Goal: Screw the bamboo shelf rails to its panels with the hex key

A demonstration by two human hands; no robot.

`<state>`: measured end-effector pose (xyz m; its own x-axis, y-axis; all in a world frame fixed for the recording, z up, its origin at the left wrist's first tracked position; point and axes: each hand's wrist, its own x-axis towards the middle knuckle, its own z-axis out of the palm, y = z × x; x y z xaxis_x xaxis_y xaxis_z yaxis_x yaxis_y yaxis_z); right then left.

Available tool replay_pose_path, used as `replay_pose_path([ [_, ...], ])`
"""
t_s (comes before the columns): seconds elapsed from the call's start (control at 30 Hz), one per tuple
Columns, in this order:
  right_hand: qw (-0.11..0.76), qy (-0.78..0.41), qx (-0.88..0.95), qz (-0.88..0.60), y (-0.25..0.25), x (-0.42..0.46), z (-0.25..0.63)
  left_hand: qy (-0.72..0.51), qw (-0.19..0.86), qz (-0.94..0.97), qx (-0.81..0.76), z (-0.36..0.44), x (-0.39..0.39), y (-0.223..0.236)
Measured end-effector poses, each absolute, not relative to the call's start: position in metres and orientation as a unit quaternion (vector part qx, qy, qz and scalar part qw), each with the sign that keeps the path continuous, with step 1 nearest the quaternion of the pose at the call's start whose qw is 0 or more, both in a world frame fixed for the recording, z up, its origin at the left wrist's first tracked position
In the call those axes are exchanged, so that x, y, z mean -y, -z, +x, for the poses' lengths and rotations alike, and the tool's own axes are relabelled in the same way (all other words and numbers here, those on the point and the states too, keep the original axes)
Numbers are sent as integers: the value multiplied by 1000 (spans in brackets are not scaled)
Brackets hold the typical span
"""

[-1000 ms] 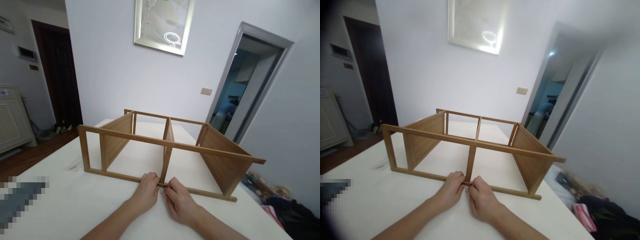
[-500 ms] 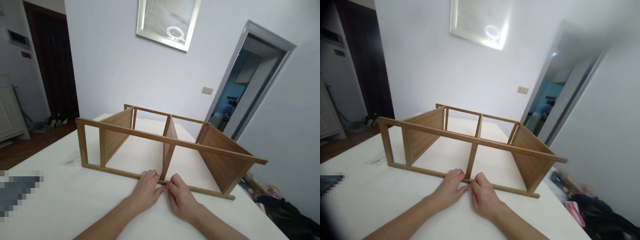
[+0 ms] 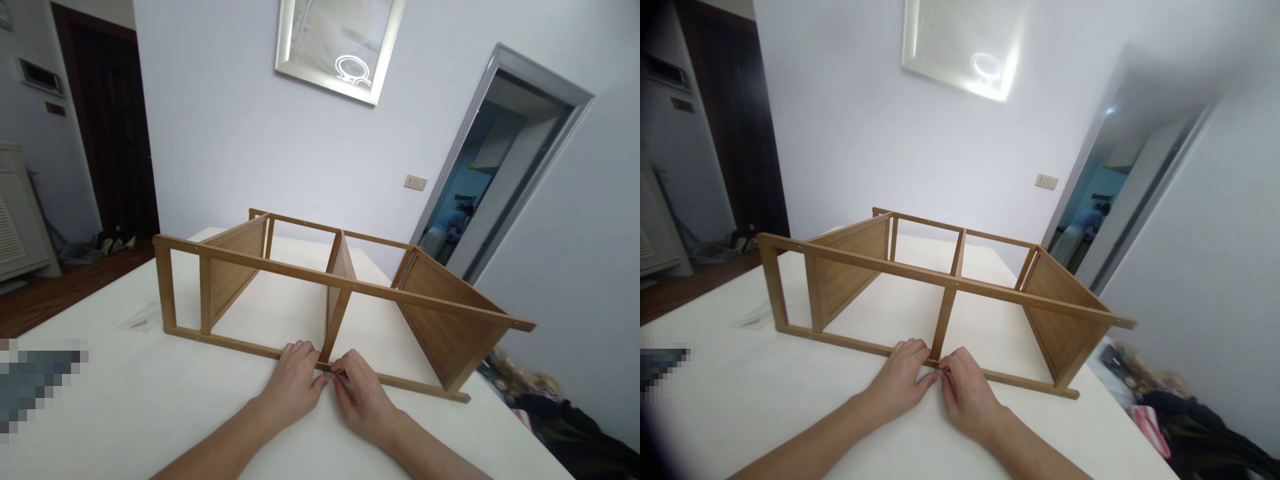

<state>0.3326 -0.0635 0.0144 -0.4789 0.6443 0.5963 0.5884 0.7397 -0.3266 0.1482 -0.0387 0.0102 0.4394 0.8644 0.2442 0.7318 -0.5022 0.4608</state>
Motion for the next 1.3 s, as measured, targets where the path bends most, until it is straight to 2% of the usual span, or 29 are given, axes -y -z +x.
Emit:
replay_pose_path([
  [0.6, 408, -65, 827, -383, -6, 60, 327, -234, 155, 837, -469, 147, 37, -7],
  [0.97, 443, -221, 736, -462, -11, 61, 325, -239, 150, 837, -470, 148, 38, -8],
  [1.1, 433, -202, 754, -451, -12, 62, 324, -233, 154, 837, -470, 148, 37, -7],
  [1.3, 411, -109, 806, -411, -8, 59, 323, -234, 156, 836, -470, 148, 37, -10],
])
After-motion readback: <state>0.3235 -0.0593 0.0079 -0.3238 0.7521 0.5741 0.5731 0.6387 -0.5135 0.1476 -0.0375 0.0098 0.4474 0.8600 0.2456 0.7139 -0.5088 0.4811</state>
